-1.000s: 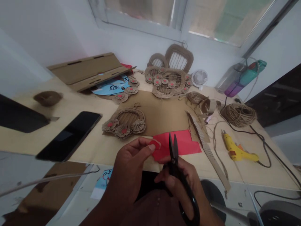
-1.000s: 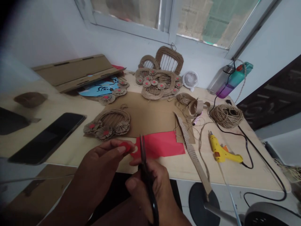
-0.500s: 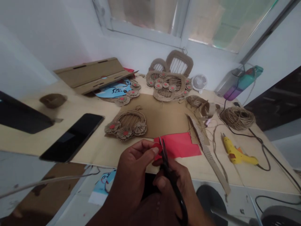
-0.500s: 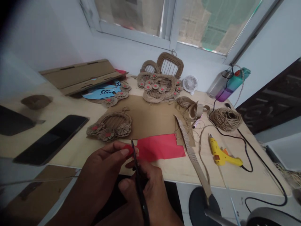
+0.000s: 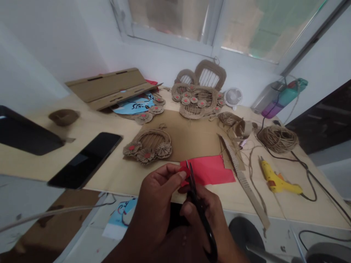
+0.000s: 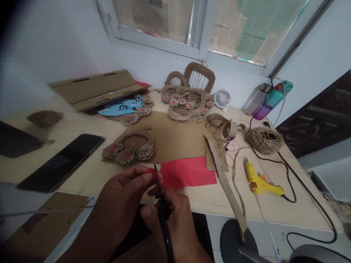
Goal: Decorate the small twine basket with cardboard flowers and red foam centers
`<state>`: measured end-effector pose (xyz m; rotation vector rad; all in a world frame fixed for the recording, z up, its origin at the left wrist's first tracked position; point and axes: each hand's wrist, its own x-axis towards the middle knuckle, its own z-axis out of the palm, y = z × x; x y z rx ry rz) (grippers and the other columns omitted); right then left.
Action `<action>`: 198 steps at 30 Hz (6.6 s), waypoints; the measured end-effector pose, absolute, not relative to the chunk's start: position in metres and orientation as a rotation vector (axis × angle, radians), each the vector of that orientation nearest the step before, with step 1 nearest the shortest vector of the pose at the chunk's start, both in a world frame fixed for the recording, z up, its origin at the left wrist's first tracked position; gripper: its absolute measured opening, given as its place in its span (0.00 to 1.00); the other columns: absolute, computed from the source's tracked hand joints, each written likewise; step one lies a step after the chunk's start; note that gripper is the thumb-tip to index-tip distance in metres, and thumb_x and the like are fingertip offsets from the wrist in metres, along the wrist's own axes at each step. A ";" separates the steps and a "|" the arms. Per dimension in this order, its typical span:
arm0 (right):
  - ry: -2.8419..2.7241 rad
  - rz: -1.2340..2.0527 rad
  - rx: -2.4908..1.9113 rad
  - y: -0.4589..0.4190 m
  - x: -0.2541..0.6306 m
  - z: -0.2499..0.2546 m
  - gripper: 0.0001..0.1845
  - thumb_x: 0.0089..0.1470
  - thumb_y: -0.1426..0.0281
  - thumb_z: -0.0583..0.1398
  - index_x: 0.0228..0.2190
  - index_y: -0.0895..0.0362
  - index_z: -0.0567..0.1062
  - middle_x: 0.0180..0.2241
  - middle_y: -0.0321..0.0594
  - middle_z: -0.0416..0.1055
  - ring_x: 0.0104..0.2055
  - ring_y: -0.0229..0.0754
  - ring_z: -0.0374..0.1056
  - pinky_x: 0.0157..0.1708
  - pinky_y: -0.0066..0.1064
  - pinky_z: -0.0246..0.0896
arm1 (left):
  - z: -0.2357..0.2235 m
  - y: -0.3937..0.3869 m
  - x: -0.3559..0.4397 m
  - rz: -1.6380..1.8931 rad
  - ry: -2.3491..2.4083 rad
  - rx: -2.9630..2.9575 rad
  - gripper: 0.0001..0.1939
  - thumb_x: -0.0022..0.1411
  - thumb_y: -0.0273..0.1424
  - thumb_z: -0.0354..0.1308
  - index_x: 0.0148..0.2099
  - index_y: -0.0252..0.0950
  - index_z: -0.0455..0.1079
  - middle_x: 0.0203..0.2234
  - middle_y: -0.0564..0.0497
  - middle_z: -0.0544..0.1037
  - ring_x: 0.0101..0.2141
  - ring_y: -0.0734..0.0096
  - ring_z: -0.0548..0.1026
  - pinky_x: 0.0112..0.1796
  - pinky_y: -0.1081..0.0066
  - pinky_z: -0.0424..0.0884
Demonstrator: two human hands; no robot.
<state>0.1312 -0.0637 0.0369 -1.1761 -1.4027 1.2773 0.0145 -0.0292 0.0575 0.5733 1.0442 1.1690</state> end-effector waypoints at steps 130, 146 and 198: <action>-1.780 1.116 -1.430 -0.056 0.168 0.042 0.12 0.51 0.63 0.63 0.24 0.60 0.76 0.18 0.29 0.52 0.21 0.33 0.48 0.19 0.25 0.41 | 0.070 0.016 -0.029 0.552 1.010 1.195 0.04 0.46 0.30 0.62 0.24 0.38 0.70 0.23 0.51 0.81 0.30 0.64 0.78 0.35 0.68 0.69; -1.321 1.323 -1.363 -0.069 0.142 0.027 0.15 0.47 0.61 0.64 0.30 0.61 0.78 0.17 0.30 0.55 0.18 0.31 0.46 0.17 0.23 0.45 | 0.053 -0.010 -0.022 0.988 0.999 0.884 0.05 0.51 0.32 0.64 0.32 0.38 0.75 0.25 0.52 0.80 0.31 0.68 0.76 0.38 0.70 0.69; -1.164 1.376 -1.395 -0.055 0.148 0.046 0.23 0.49 0.53 0.62 0.36 0.61 0.76 0.11 0.23 0.53 0.11 0.29 0.47 0.12 0.21 0.42 | 0.051 -0.032 -0.007 0.999 1.103 0.893 0.06 0.48 0.30 0.65 0.25 0.37 0.71 0.21 0.55 0.76 0.27 0.72 0.71 0.32 0.74 0.65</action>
